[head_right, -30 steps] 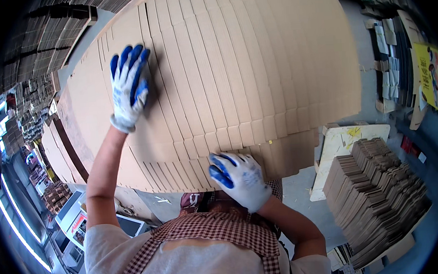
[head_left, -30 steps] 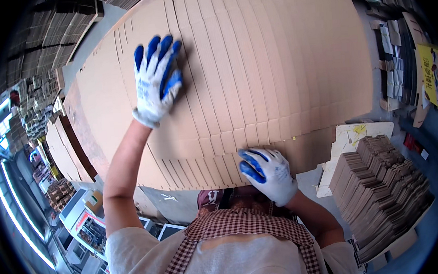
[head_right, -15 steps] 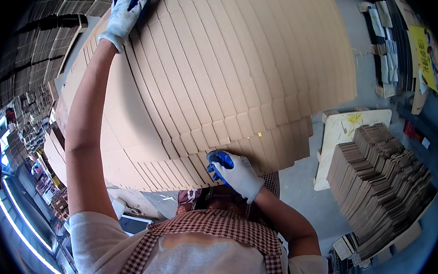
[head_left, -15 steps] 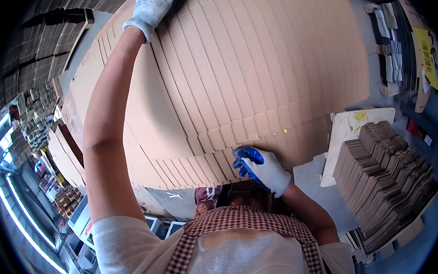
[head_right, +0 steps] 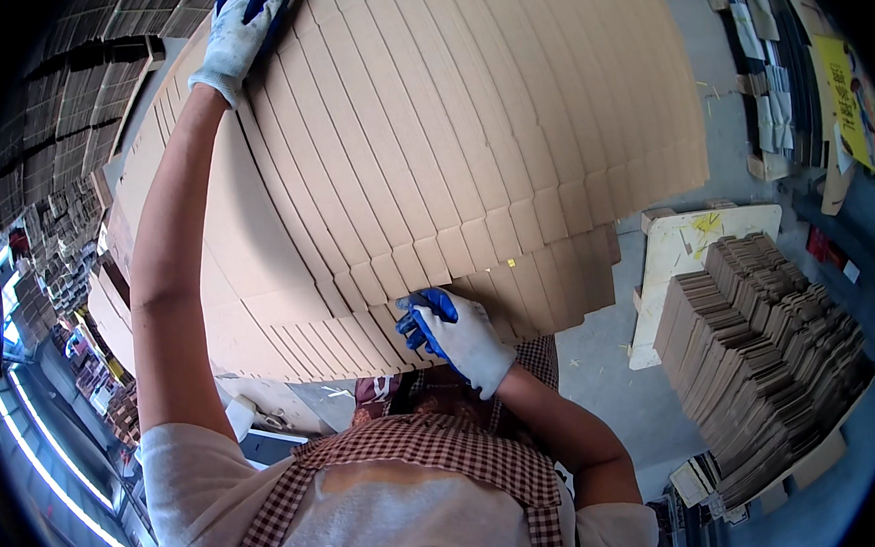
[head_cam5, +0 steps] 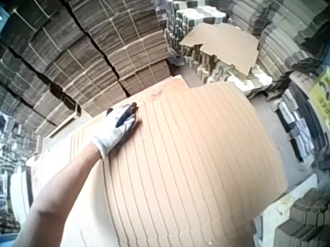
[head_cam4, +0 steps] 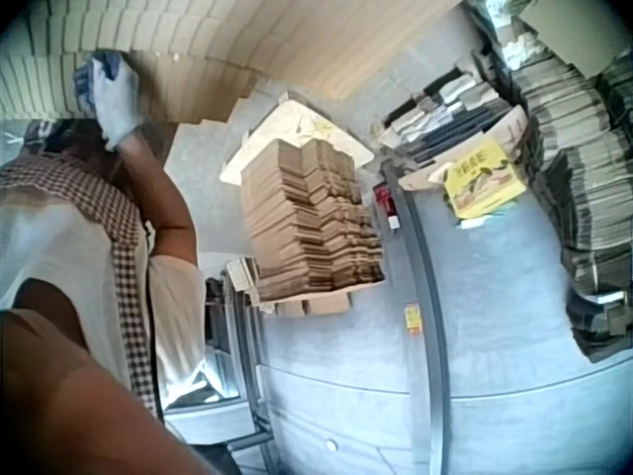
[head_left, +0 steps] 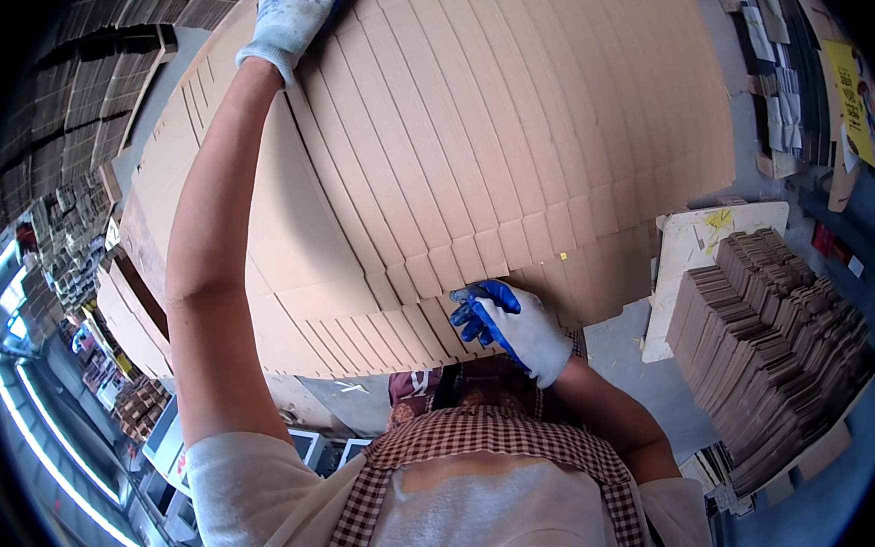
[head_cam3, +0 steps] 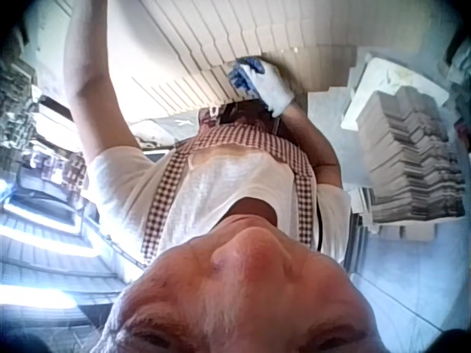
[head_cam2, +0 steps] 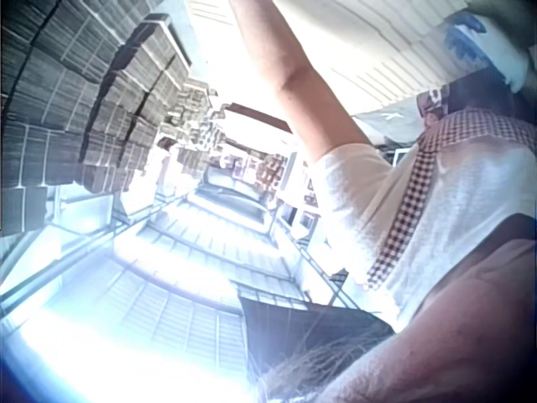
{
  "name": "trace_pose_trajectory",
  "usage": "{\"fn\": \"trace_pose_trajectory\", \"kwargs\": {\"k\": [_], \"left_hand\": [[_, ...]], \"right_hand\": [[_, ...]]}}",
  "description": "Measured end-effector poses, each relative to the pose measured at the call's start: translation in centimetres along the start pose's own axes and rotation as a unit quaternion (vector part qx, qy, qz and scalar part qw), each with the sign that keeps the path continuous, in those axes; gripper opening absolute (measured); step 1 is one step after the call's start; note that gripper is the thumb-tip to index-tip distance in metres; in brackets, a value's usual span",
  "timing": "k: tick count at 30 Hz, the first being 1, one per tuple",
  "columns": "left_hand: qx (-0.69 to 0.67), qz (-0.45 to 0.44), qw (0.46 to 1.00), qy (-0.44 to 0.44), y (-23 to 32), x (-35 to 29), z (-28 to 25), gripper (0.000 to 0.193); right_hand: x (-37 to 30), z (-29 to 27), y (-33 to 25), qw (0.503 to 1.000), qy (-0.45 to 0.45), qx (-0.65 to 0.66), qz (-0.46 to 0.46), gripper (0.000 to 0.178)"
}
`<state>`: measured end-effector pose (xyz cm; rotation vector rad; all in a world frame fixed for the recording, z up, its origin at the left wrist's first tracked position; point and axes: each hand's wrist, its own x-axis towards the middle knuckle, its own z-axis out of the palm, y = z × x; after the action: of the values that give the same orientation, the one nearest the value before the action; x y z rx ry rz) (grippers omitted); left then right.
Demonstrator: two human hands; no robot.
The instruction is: The person applies a white adhesive substance to a large corrugated cardboard sheet using a putty knife. They scoop the adhesive from a container and spread it in parallel lines across the surface of the cardboard.
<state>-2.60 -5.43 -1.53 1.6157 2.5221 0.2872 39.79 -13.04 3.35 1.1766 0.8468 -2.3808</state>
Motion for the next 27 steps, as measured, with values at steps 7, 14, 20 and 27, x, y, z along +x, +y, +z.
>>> {"fn": "trace_pose_trajectory", "kwargs": {"k": [7,14,20,27], "left_hand": [[-0.013,0.004,1.000,0.006,0.2,-0.2,0.0,0.053],[-0.040,0.027,0.998,0.031,-0.7,0.2,0.3,0.048],[-0.034,0.016,0.998,0.040,-0.6,0.2,0.3,0.048],[-0.041,0.022,0.998,0.037,-0.4,0.3,0.4,0.050]], "right_hand": [[0.6,-0.6,0.3,0.997,-0.042,0.044,0.053,0.037],[0.1,0.7,-0.9,0.983,0.004,0.137,0.124,0.035],[-0.1,1.2,-0.3,0.979,0.030,0.183,0.084,0.036],[-0.6,1.4,-0.3,0.975,0.053,0.192,0.094,0.037]]}}
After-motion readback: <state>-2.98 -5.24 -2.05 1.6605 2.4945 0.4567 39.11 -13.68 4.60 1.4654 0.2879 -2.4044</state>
